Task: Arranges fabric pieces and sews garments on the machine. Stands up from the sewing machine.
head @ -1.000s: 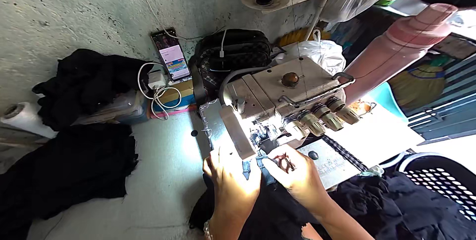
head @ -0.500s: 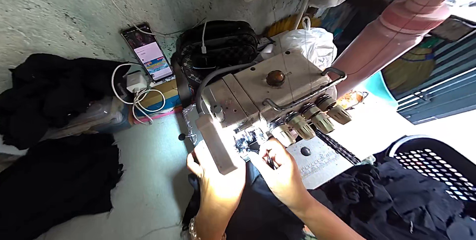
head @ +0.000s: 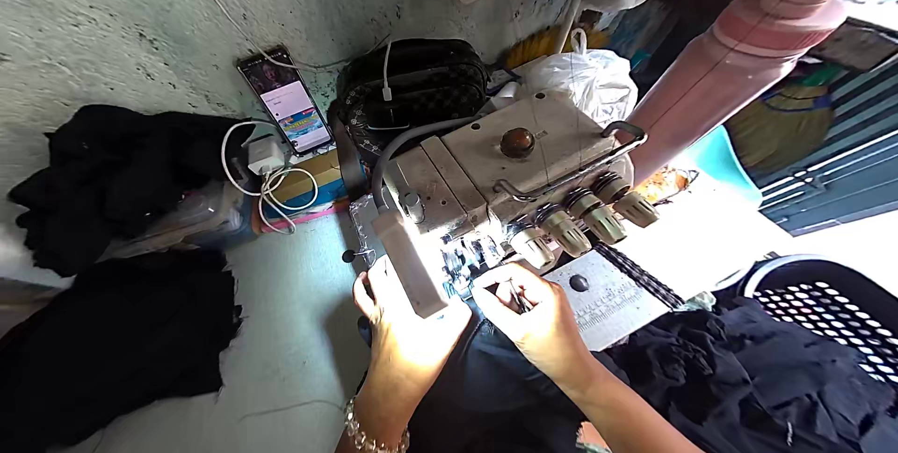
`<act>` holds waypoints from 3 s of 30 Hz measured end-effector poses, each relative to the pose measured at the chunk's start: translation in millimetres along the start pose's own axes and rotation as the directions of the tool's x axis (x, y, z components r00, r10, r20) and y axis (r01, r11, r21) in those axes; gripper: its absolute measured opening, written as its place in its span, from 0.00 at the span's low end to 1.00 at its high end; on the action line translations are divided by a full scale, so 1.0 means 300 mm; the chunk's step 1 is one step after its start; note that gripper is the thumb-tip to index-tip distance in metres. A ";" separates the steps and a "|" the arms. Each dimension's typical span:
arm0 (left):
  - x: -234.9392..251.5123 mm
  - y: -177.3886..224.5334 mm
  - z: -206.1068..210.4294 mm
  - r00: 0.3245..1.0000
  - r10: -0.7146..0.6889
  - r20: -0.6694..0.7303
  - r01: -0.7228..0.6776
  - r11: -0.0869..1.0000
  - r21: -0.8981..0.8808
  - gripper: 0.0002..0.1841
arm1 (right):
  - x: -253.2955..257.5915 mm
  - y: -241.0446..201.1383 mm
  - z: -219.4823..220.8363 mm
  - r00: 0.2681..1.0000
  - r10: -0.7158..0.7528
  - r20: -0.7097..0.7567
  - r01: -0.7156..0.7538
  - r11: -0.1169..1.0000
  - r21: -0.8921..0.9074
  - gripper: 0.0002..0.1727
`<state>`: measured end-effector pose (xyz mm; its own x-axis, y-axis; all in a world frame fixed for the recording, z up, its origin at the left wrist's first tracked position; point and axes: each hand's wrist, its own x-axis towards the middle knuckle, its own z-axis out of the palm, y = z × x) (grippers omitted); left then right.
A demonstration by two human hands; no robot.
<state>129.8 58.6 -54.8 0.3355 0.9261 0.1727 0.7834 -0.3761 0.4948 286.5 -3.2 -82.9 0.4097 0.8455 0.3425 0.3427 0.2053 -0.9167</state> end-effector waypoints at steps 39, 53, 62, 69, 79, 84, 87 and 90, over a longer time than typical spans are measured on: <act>0.057 -0.011 -0.030 0.957 -0.025 -0.289 -0.108 0.894 -0.434 0.22 | -0.007 0.007 0.044 0.996 -0.014 -0.089 0.011 1.000 -0.029 0.07; 0.086 -0.029 -0.084 0.953 0.294 -0.070 -0.300 0.947 -0.118 0.09 | -0.002 -0.008 0.022 0.999 -0.033 -0.014 0.033 0.998 -0.053 0.04; 0.178 -0.007 -0.178 0.960 0.124 0.250 -0.148 0.986 0.079 0.13 | 0.000 -0.032 -0.055 0.986 -0.153 0.063 0.164 0.959 -0.231 0.10; 0.181 -0.055 -0.123 0.972 0.218 0.091 -0.218 0.976 -0.007 0.14 | -0.023 -0.094 -0.101 0.949 -0.292 0.122 0.312 0.928 -0.203 0.11; 0.090 -0.010 -0.155 0.917 0.398 -0.019 -0.356 0.841 0.407 0.06 | 0.013 -0.119 -0.022 0.918 -0.314 0.244 0.392 0.820 -0.418 0.14; -0.003 -0.002 -0.089 0.874 0.465 -0.143 -0.435 0.879 0.196 0.07 | 0.049 -0.132 0.027 0.880 -0.353 0.316 0.474 0.683 -0.556 0.14; -0.022 -0.049 -0.077 0.872 0.470 -0.137 -0.449 0.880 0.155 0.16 | 0.062 -0.114 0.012 0.835 -0.415 0.362 0.549 0.669 -0.501 0.13; -0.042 -0.088 -0.094 0.895 0.435 -0.101 -0.422 0.897 0.129 0.15 | 0.065 -0.090 -0.039 0.783 -0.443 0.437 0.609 0.690 -0.392 0.14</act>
<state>90.2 57.7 -45.9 0.5882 0.6680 0.4558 0.6291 -0.7322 0.2611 295.1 1.9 -49.2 -0.1999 0.7864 0.5845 0.8170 0.4630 -0.3436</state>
